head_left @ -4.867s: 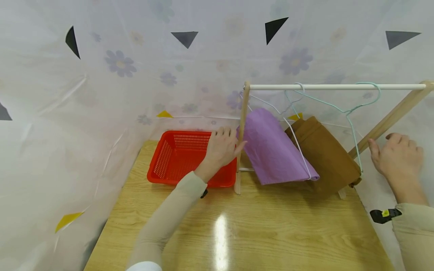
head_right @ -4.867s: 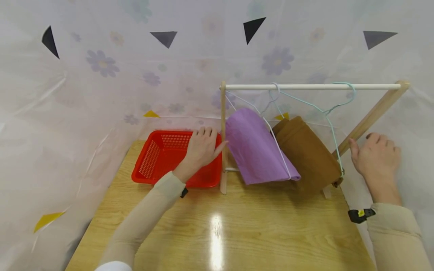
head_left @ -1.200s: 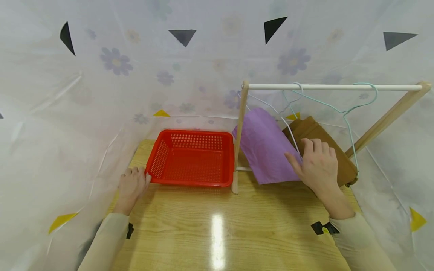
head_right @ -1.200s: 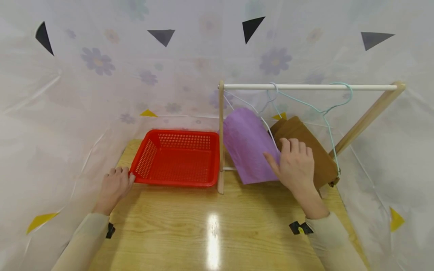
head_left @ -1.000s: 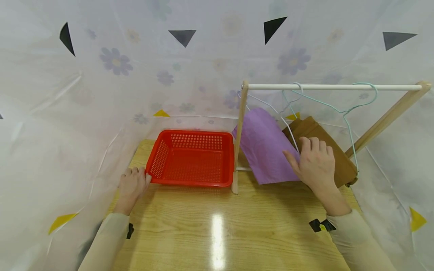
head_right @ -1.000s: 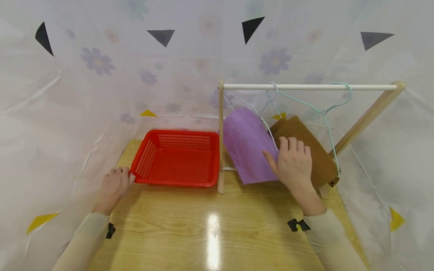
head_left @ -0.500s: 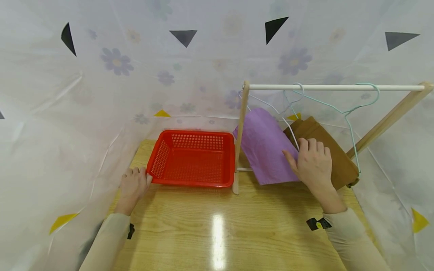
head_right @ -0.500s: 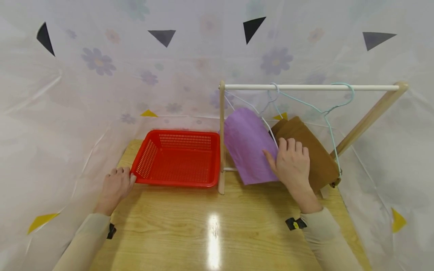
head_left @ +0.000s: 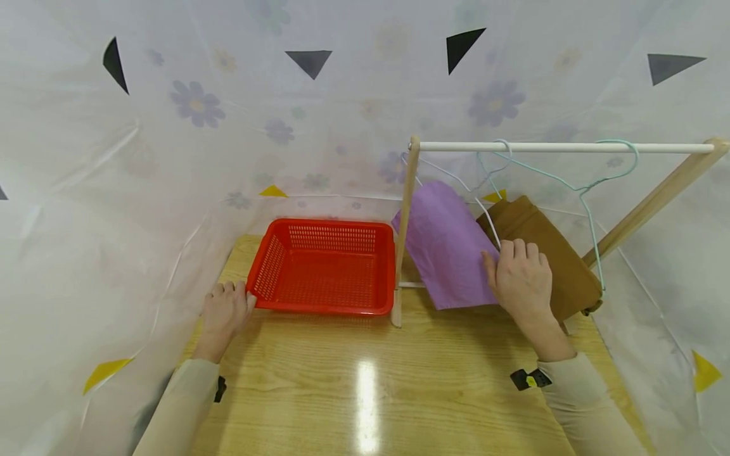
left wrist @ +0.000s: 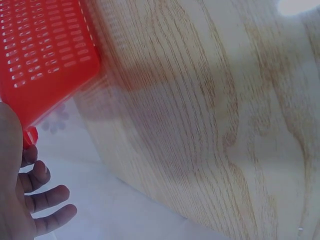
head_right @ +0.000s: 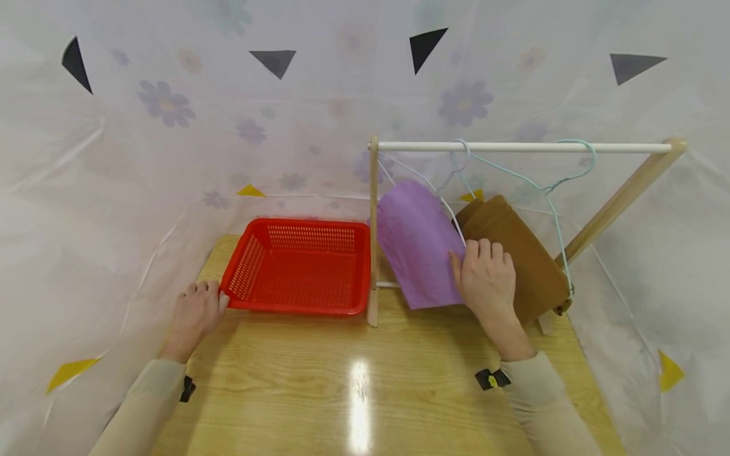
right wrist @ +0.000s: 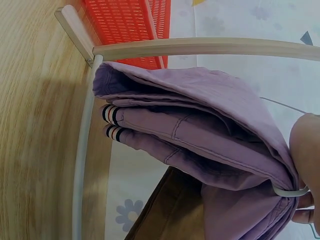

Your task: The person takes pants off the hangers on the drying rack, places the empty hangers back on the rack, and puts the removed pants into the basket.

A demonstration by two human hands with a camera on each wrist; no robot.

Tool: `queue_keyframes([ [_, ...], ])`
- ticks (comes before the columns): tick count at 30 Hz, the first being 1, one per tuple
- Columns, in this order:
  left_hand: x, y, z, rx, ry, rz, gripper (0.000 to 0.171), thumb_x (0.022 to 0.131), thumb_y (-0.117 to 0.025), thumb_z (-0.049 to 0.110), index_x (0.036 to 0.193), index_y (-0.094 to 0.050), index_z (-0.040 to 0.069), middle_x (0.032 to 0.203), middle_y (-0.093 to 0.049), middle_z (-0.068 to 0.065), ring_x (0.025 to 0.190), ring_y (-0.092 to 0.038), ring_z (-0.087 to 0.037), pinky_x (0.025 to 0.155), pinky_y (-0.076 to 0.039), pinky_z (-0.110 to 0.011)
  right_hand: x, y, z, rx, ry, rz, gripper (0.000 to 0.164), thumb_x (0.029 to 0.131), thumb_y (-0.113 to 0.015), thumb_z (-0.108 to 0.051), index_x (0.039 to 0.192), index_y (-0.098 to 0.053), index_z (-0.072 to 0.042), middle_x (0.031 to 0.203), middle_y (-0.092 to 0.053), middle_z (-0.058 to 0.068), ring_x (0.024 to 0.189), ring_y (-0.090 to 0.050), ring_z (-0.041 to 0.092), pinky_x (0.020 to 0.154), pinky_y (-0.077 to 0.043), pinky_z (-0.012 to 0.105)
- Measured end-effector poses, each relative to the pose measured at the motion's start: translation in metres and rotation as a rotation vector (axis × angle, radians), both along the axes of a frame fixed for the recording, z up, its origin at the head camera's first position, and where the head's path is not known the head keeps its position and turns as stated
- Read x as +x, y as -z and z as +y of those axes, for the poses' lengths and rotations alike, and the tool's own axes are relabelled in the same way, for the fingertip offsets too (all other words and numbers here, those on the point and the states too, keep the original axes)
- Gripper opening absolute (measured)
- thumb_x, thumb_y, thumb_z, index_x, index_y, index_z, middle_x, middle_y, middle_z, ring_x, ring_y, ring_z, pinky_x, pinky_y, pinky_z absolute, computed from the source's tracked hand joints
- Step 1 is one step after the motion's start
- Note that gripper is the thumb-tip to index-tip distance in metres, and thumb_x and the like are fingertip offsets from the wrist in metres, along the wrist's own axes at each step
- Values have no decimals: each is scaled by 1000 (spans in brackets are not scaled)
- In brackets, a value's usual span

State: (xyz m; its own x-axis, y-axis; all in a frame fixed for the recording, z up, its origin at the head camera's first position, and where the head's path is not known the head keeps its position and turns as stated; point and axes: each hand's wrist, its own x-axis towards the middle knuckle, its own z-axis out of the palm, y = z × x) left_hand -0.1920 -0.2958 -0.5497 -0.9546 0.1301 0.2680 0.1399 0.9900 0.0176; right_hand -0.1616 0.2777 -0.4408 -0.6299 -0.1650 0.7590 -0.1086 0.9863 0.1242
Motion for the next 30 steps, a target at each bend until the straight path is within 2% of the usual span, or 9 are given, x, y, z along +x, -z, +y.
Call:
queue_keyframes([
  [3, -1, -1, 1, -4, -1, -7, 31, 97, -45, 31, 93, -52, 1, 84, -57, -22, 81, -55, -42, 61, -45, -53, 0, 0, -1, -12, -7, 23, 47, 101, -41, -36, 78, -49, 4, 69, -50, 21, 64, -48, 41, 53, -39, 48],
  [11, 0, -1, 1, -1, -4, -2, 30, 96, -45, 29, 93, -53, 1, 85, -59, -23, 81, -55, -43, 63, -45, -53, -3, 0, -2, -26, -37, 88, 39, 100, -42, -25, 72, -46, 3, 64, -47, 19, 60, -46, 40, 51, -35, 45],
  [18, 1, 0, 2, -5, -3, -7, 29, 95, -49, 29, 93, -53, 0, 87, -60, -23, 85, -56, -43, 65, -46, -55, -1, -1, -1, -31, -66, 117, 32, 94, -52, -14, 67, -42, 1, 55, -40, 14, 49, -42, 35, 44, -32, 40],
  [25, 2, -2, 2, -2, -14, -18, 30, 95, -49, 29, 94, -53, 0, 88, -60, -23, 87, -57, -44, 68, -47, -56, -1, -2, 1, -12, -62, 110, 39, 100, -41, -17, 66, -41, 1, 54, -38, 12, 47, -41, 32, 43, -30, 38],
  [30, 2, -2, 2, -4, -14, -21, 30, 96, -48, 29, 95, -54, 0, 89, -61, -24, 87, -57, -44, 68, -47, -56, -1, -5, 3, 10, -54, 121, 40, 100, -41, -19, 66, -41, 1, 53, -38, 13, 47, -40, 32, 44, -30, 38],
])
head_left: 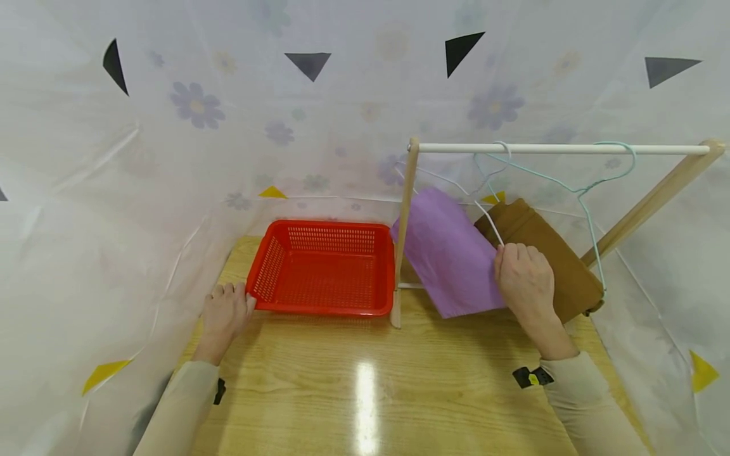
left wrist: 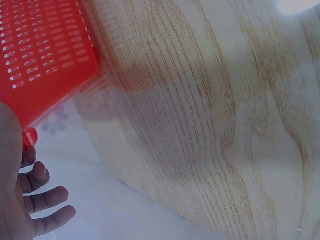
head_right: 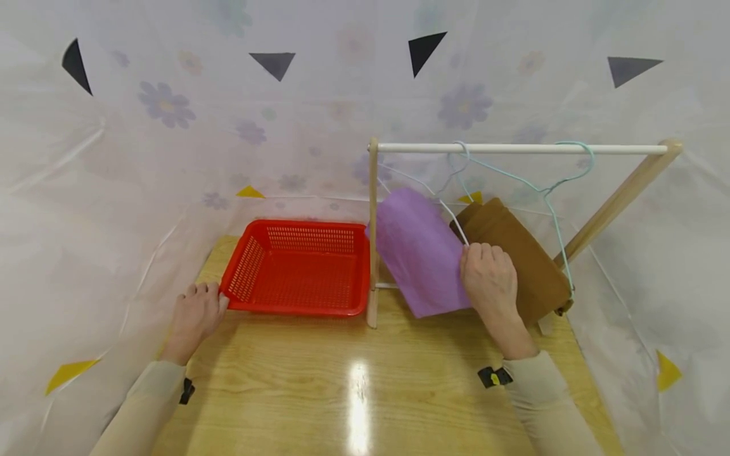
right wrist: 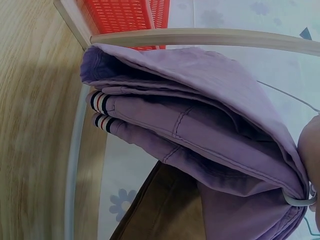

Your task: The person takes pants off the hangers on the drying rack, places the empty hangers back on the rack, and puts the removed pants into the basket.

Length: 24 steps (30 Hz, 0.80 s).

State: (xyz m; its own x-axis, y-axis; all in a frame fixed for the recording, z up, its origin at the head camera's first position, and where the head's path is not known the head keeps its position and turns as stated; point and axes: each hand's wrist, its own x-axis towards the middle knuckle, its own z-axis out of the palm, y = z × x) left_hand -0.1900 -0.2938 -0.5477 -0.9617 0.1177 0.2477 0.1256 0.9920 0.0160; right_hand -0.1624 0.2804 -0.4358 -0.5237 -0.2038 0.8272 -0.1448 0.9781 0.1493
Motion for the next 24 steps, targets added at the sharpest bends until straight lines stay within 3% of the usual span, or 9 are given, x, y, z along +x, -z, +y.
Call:
queue_keyframes([
  [24, -3, 4, -3, 19, 11, 2, 31, 96, -46, 30, 94, -54, 1, 87, -60, -23, 84, -55, -42, 67, -46, -56, 7, -19, 1, 22, -47, 52, 40, 99, -45, -18, 64, -41, 1, 52, -39, 13, 45, -38, 32, 44, -29, 38],
])
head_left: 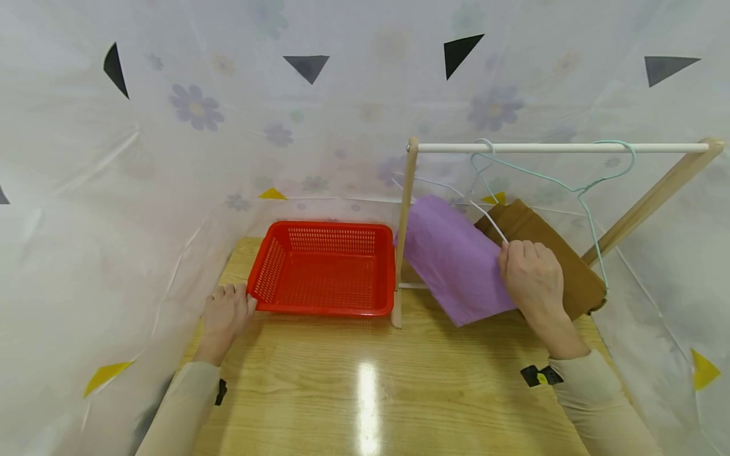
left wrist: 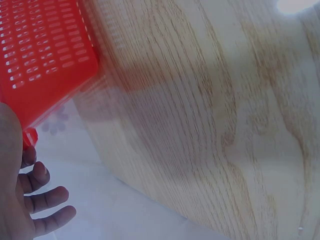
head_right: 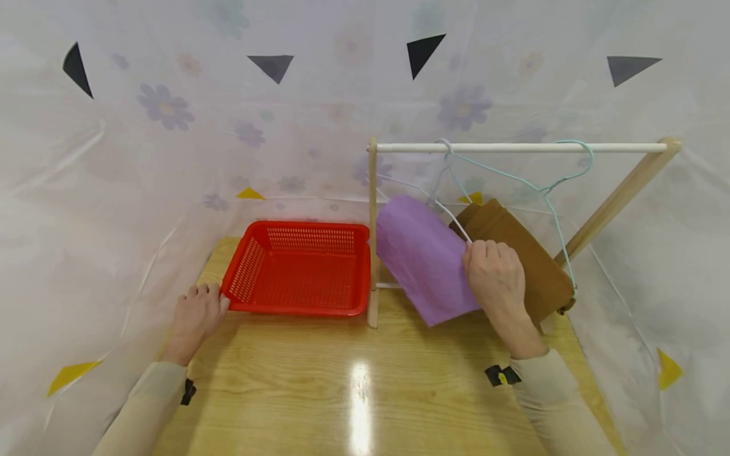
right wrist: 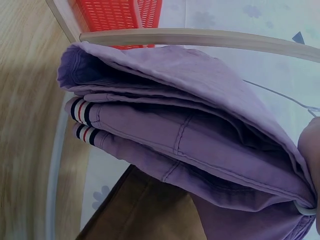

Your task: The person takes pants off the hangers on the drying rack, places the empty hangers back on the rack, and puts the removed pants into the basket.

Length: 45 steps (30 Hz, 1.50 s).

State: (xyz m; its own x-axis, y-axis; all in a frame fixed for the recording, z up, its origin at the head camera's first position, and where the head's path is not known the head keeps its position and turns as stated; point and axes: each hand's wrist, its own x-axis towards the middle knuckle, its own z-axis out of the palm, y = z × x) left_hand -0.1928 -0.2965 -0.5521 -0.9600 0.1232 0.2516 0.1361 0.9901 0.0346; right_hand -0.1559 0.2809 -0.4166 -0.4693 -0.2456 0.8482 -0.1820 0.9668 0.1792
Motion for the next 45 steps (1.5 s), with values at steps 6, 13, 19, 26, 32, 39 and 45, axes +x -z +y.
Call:
queue_keyframes([
  [6, 0, -1, 1, -6, -6, 7, 31, 97, -44, 29, 93, -54, 0, 85, -59, -22, 82, -54, -41, 65, -46, -54, 3, -9, 1, -12, -6, 38, 41, 99, -46, -17, 63, -40, 0, 51, -39, 14, 45, -39, 34, 44, -30, 40],
  [13, 2, -3, 2, -14, -12, 13, 29, 96, -46, 28, 90, -54, 1, 83, -59, -21, 81, -55, -41, 63, -46, -53, 9, -19, 5, -4, 12, 44, 42, 99, -44, -18, 62, -40, 0, 51, -39, 14, 45, -40, 34, 43, -28, 39],
  [19, 2, -2, 3, -11, -14, 28, 30, 96, -46, 28, 90, -54, 0, 83, -59, -22, 80, -55, -41, 63, -46, -54, 14, -23, 7, -5, 13, 60, 43, 98, -46, -18, 60, -36, -2, 49, -34, 10, 43, -33, 28, 42, -20, 33],
  [26, 1, -2, 3, 2, -13, 27, 30, 95, -46, 28, 91, -55, 0, 85, -59, -22, 83, -55, -42, 64, -46, -55, 21, -28, 9, -6, 33, 58, 43, 98, -46, -18, 59, -36, -1, 48, -36, 13, 41, -29, 28, 42, -19, 34],
  [32, 1, -2, 3, 11, -16, 19, 31, 96, -43, 28, 91, -54, 0, 86, -60, -23, 84, -55, -43, 65, -46, -56, 29, -31, 12, -20, 25, 60, 43, 98, -45, -19, 60, -37, -1, 49, -40, 16, 44, -35, 34, 43, -23, 39],
  [39, 2, -2, 3, 4, -11, 23, 31, 96, -44, 28, 89, -54, 0, 86, -59, -23, 83, -55, -43, 64, -46, -56, 40, -33, 15, -40, 4, 67, 42, 98, -46, -18, 61, -38, 1, 50, -38, 18, 47, -37, 39, 45, -26, 43],
  [45, 2, -3, 3, -1, -13, 12, 31, 97, -43, 28, 88, -53, 0, 83, -58, -22, 80, -55, -41, 61, -45, -54, 51, -33, 17, -40, 18, 73, 44, 98, -46, -19, 60, -36, 0, 50, -38, 17, 46, -33, 35, 43, -22, 40],
])
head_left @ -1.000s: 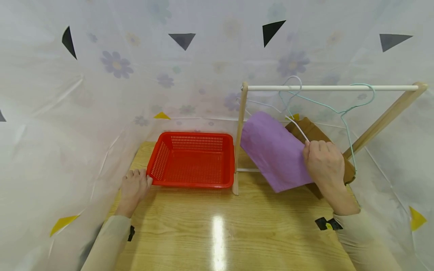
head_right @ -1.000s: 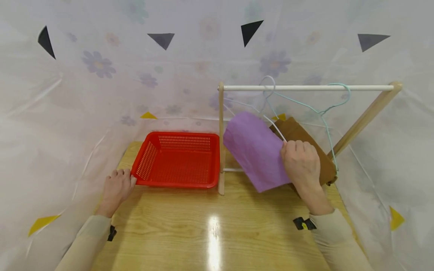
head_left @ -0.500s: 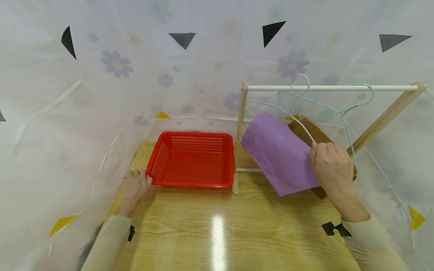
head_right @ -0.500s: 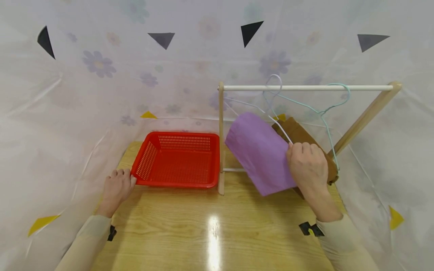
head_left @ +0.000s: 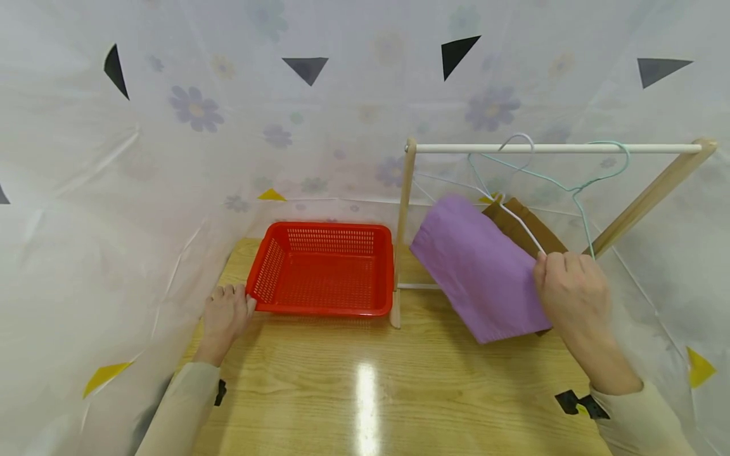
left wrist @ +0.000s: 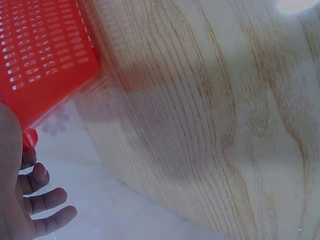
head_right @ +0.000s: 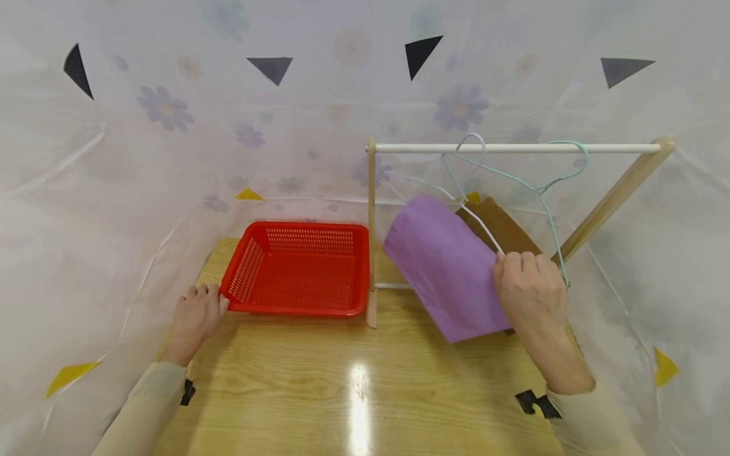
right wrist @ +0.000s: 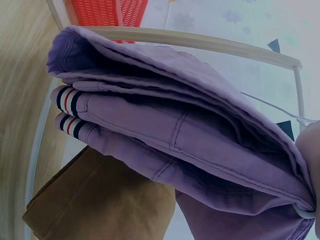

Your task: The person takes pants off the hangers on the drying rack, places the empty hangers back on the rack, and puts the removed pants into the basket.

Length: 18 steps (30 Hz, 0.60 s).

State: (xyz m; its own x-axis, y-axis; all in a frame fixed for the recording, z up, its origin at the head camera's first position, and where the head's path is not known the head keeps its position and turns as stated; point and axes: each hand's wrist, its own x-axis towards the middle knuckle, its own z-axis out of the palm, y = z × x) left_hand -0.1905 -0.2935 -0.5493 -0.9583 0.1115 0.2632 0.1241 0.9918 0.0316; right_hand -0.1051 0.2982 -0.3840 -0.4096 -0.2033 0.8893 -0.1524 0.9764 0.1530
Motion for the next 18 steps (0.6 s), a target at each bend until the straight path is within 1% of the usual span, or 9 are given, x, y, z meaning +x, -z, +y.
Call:
queue_keyframes([
  [4, -1, 0, 0, 0, -5, -22, 32, 97, -41, 29, 89, -53, 0, 83, -58, -21, 80, -54, -41, 62, -46, -53, 6, 2, 2, 1, 7, 20, 44, 98, -46, -19, 59, -35, -1, 49, -37, 17, 45, -29, 34, 43, -19, 39],
  [8, -1, -1, 0, 7, -5, -32, 32, 97, -39, 29, 91, -53, 1, 84, -58, -21, 81, -54, -40, 62, -45, -53, 12, 3, 2, -9, -1, 31, 44, 97, -47, -18, 59, -34, 0, 49, -36, 17, 45, -29, 34, 43, -19, 40],
  [15, -1, 0, -1, 11, -4, -27, 32, 97, -40, 29, 92, -53, 1, 85, -59, -21, 82, -54, -41, 63, -46, -53, 24, 3, -2, -12, -51, 52, 44, 95, -49, -15, 56, -33, -1, 47, -29, 11, 42, -27, 30, 43, -16, 37],
  [18, -1, 1, -1, 19, -9, -35, 31, 97, -39, 29, 93, -53, 1, 86, -59, -21, 83, -54, -41, 64, -45, -53, 28, 4, -3, -9, -57, 58, 45, 95, -49, -17, 56, -33, -1, 47, -29, 10, 42, -26, 29, 43, -14, 35],
])
